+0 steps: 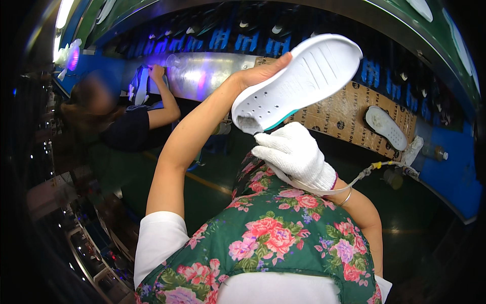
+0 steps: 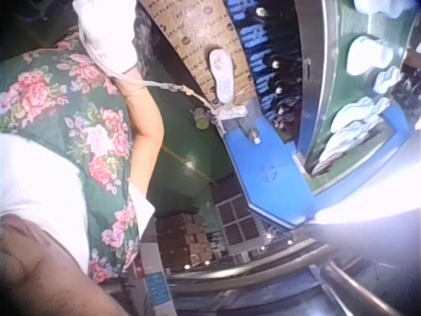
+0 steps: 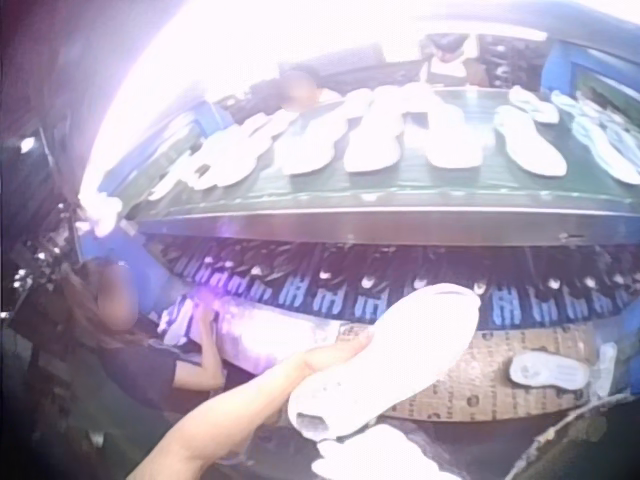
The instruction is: The person retrieves shoe soles from an overhead conveyor and applies liquid adhesive across the surface of each sole using a handheld brush applicator.
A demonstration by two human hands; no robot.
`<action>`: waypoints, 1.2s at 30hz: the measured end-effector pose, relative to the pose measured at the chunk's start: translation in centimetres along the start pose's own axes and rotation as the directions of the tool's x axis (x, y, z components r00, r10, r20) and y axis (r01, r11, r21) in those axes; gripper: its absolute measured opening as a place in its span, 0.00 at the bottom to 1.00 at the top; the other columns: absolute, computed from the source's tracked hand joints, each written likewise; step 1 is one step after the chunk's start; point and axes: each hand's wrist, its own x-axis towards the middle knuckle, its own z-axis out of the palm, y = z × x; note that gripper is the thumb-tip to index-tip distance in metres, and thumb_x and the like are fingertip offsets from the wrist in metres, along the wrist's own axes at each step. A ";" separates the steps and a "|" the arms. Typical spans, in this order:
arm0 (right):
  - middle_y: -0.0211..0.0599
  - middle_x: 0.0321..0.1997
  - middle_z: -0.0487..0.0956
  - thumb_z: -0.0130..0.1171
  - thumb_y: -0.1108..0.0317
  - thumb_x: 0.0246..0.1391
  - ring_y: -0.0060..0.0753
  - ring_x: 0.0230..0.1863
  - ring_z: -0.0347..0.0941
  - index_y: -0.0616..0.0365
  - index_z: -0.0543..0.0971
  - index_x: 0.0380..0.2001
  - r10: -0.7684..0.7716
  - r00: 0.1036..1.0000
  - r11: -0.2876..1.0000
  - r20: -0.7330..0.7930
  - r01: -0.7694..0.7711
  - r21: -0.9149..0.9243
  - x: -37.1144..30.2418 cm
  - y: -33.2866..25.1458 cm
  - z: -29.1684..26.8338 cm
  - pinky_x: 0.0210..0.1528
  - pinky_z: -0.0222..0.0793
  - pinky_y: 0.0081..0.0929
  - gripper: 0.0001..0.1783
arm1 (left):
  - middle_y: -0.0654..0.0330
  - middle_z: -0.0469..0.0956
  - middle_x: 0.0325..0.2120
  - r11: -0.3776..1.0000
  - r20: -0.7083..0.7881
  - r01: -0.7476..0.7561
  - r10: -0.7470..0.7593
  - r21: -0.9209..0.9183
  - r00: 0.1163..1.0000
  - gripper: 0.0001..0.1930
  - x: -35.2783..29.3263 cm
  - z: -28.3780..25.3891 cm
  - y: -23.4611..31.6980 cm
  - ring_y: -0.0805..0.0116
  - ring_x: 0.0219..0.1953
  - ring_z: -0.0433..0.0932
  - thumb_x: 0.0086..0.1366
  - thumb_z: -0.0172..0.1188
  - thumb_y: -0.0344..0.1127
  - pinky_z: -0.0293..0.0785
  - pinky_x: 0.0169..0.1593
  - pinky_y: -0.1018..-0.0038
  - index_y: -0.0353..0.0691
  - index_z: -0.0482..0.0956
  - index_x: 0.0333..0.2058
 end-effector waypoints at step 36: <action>0.37 0.37 0.84 0.69 0.79 0.42 0.40 0.35 0.79 0.53 0.85 0.34 0.244 0.969 0.945 -0.023 -0.233 0.228 1.9 0.0 -0.9 0.39 0.73 0.31 0.13 | 0.44 0.62 0.65 0.803 -0.212 0.224 -0.125 0.552 0.969 0.48 1.1 -2.5 2.9 0.50 0.67 0.62 0.62 0.44 0.76 0.66 0.64 0.63 0.41 0.65 0.66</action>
